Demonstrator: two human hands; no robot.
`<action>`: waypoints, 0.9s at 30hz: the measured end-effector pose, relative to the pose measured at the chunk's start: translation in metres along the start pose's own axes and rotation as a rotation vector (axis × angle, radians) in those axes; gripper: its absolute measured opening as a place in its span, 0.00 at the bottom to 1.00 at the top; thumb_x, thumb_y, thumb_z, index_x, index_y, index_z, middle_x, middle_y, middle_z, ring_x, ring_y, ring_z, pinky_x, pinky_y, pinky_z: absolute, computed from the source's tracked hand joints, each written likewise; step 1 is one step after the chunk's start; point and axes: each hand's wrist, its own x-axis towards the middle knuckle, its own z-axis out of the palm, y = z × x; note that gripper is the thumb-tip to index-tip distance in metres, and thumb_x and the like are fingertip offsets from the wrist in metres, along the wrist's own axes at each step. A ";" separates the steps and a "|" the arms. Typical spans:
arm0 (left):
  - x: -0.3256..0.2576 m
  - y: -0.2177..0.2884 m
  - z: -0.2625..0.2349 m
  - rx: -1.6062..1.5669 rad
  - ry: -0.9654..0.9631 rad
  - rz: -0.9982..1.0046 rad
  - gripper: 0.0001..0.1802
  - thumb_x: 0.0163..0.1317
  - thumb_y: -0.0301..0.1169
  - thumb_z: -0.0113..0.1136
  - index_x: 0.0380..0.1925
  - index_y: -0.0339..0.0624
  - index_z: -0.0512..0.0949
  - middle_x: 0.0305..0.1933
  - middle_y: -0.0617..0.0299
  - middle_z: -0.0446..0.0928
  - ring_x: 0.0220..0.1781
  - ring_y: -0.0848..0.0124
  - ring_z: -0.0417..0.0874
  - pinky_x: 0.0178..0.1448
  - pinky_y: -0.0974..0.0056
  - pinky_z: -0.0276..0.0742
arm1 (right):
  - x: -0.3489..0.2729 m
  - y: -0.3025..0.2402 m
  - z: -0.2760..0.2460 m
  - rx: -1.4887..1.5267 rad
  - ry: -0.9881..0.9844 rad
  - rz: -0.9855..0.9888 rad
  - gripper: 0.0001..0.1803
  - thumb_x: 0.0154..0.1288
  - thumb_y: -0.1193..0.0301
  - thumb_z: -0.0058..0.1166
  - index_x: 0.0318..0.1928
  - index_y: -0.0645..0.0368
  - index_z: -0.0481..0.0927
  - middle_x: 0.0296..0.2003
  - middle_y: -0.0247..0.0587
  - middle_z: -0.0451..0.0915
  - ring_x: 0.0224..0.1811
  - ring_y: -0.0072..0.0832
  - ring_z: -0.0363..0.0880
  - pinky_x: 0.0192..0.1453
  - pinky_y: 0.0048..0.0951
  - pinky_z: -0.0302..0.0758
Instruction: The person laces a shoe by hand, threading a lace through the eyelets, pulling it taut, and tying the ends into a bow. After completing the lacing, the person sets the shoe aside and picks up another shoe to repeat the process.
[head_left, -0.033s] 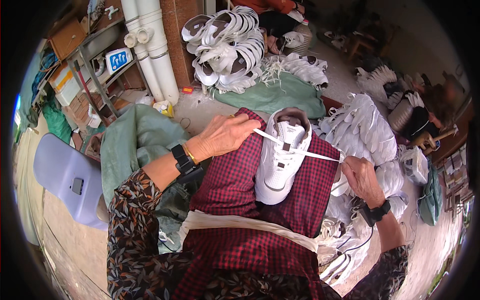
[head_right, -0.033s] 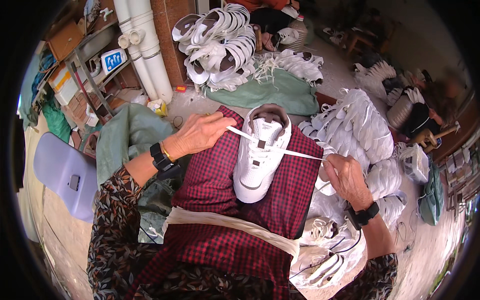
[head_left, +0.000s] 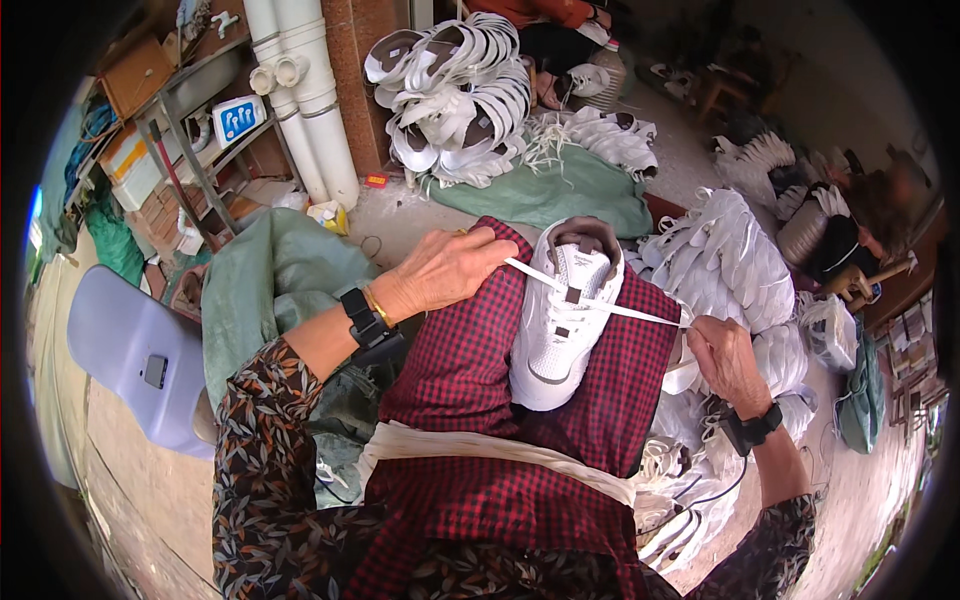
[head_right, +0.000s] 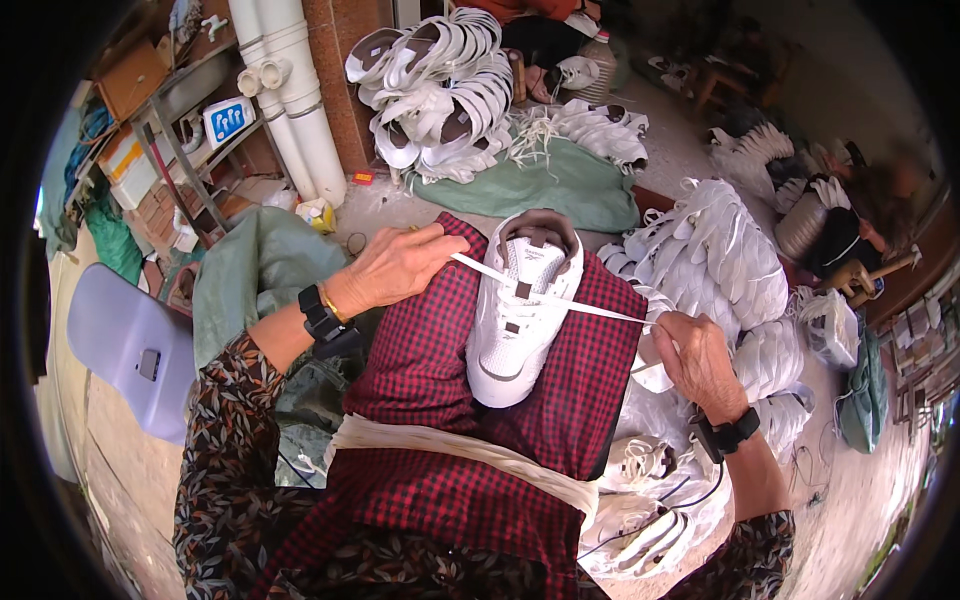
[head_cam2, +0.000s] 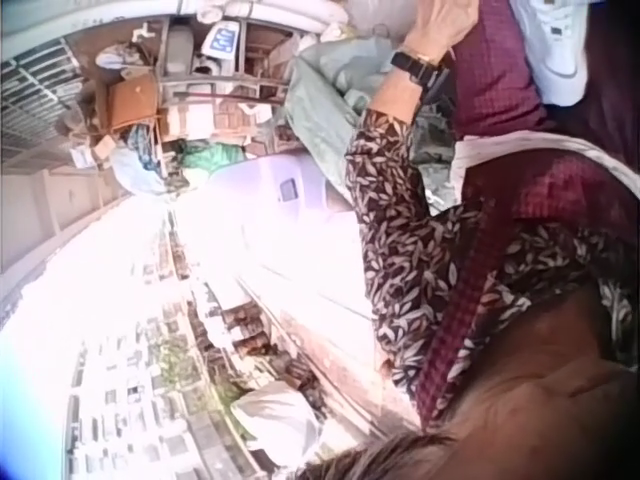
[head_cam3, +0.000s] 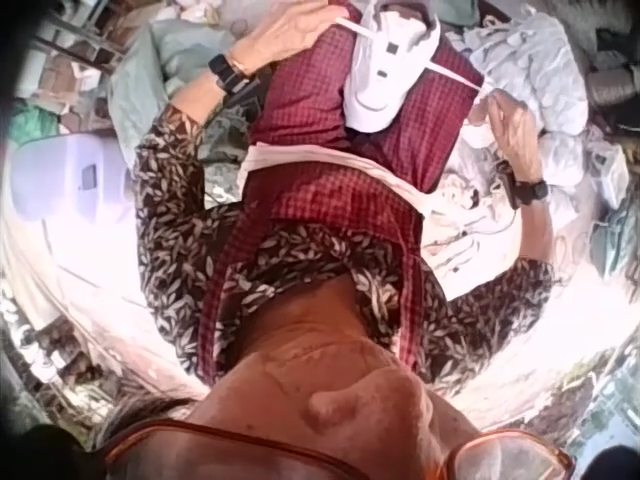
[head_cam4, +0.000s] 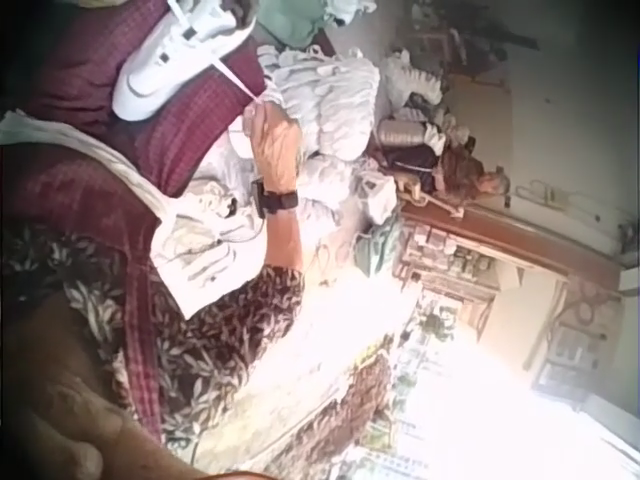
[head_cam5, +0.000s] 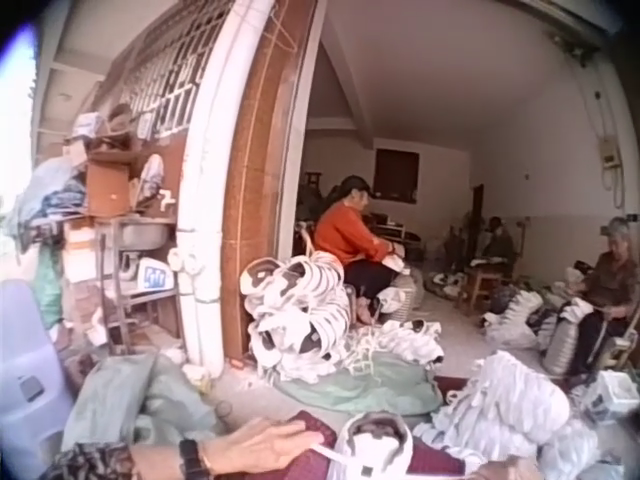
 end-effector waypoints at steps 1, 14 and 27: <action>0.000 -0.009 0.001 0.005 0.005 0.004 0.13 0.68 0.28 0.60 0.52 0.46 0.77 0.35 0.56 0.76 0.32 0.52 0.83 0.34 0.52 0.79 | -0.005 0.010 0.000 -0.047 0.019 0.007 0.09 0.72 0.72 0.53 0.34 0.65 0.76 0.29 0.54 0.80 0.33 0.55 0.79 0.42 0.47 0.73; -0.096 -0.103 -0.109 0.473 -0.108 0.018 0.17 0.60 0.22 0.60 0.50 0.44 0.74 0.42 0.54 0.74 0.34 0.53 0.81 0.39 0.53 0.78 | -0.063 0.099 -0.084 -0.412 0.253 0.188 0.07 0.76 0.72 0.51 0.43 0.62 0.78 0.34 0.56 0.83 0.35 0.58 0.80 0.40 0.50 0.74; -0.171 -0.151 -0.181 0.661 -0.076 -0.565 0.16 0.67 0.24 0.56 0.54 0.44 0.73 0.51 0.53 0.78 0.51 0.48 0.83 0.49 0.49 0.81 | -0.023 0.107 -0.161 -0.605 0.519 0.176 0.09 0.74 0.78 0.48 0.50 0.61 0.78 0.43 0.48 0.80 0.44 0.47 0.81 0.52 0.45 0.75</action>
